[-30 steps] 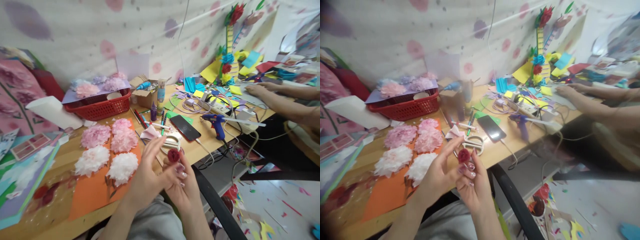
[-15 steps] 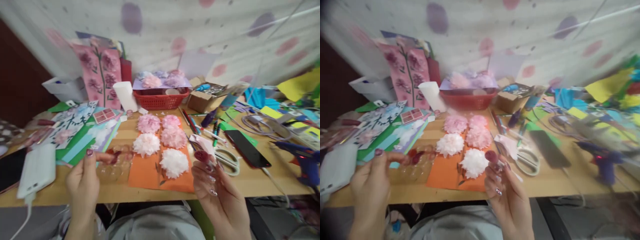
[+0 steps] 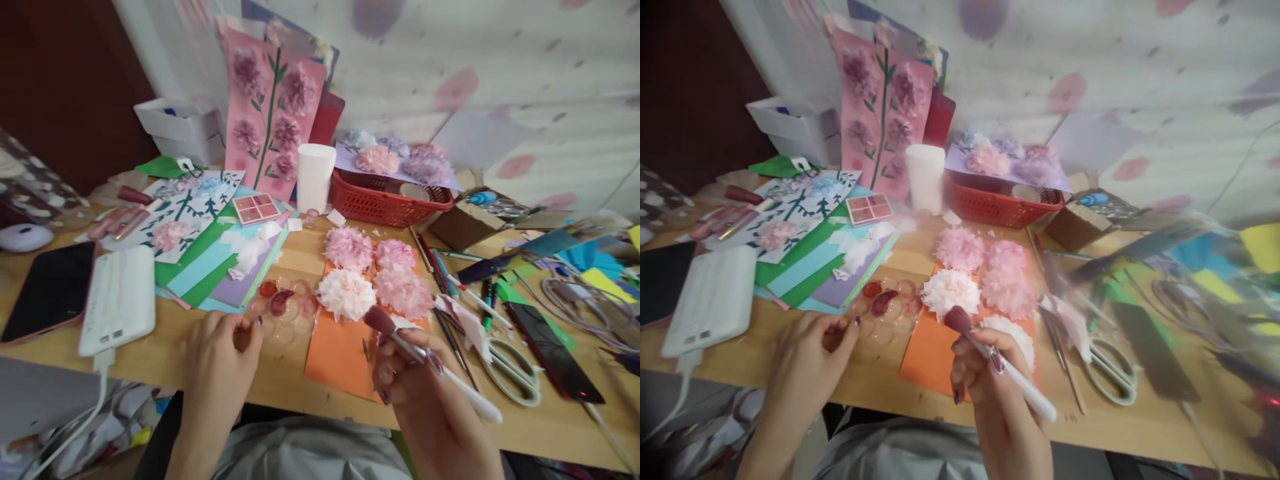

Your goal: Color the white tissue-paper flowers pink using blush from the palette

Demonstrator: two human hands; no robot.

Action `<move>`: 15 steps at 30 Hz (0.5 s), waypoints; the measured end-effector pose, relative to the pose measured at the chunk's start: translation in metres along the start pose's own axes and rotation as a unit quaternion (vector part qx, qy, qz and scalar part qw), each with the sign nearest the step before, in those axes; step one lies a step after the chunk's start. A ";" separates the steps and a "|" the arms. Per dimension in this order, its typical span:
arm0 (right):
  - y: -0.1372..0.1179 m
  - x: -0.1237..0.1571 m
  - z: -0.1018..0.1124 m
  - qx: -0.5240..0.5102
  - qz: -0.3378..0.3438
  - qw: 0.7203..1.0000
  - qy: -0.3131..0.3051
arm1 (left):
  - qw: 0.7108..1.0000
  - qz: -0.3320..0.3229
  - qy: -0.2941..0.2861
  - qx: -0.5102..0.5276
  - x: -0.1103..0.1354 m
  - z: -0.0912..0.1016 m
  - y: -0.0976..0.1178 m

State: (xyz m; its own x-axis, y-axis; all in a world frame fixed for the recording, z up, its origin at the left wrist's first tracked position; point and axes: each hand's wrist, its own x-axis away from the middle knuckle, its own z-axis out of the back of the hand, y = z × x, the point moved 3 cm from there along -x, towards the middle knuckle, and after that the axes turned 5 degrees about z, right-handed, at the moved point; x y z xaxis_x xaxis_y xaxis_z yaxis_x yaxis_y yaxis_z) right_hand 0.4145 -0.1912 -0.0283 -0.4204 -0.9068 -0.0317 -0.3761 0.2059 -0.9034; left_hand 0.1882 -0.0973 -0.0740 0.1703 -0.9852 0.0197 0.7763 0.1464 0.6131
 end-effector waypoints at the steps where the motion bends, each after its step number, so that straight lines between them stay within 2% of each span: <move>1: 0.001 0.001 -0.003 0.019 0.017 1.000 0.001 | 0.999 0.010 -0.010 0.034 -0.003 0.003 -0.003; 3: 0.002 0.003 -0.008 0.084 0.066 0.994 0.015 | 0.993 0.038 -0.038 0.108 -0.006 0.009 -0.009; 5: 0.003 0.006 -0.012 0.170 0.124 0.976 0.056 | 0.980 0.065 -0.060 0.177 -0.006 0.017 -0.011; 8: 0.007 0.012 -0.023 0.245 0.181 0.949 0.084 | 0.943 0.112 -0.076 0.305 0.002 0.027 -0.006; 11: 0.014 0.015 -0.036 0.233 0.196 0.952 0.041 | 0.881 0.147 -0.141 0.428 0.016 0.028 0.007; 15: 0.022 0.017 -0.041 0.142 0.174 0.974 0.010 | 0.801 0.184 -0.244 0.515 0.035 0.015 0.025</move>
State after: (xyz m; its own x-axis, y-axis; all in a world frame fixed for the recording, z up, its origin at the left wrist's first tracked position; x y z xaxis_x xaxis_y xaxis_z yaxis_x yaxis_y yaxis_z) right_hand 0.3656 -0.1868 -0.0316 -0.4983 -0.7924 -0.3518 0.0339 0.3877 -0.9212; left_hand 0.2046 -0.1296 -0.0460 -0.1803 -0.8471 0.5000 -0.2278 0.5304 0.8166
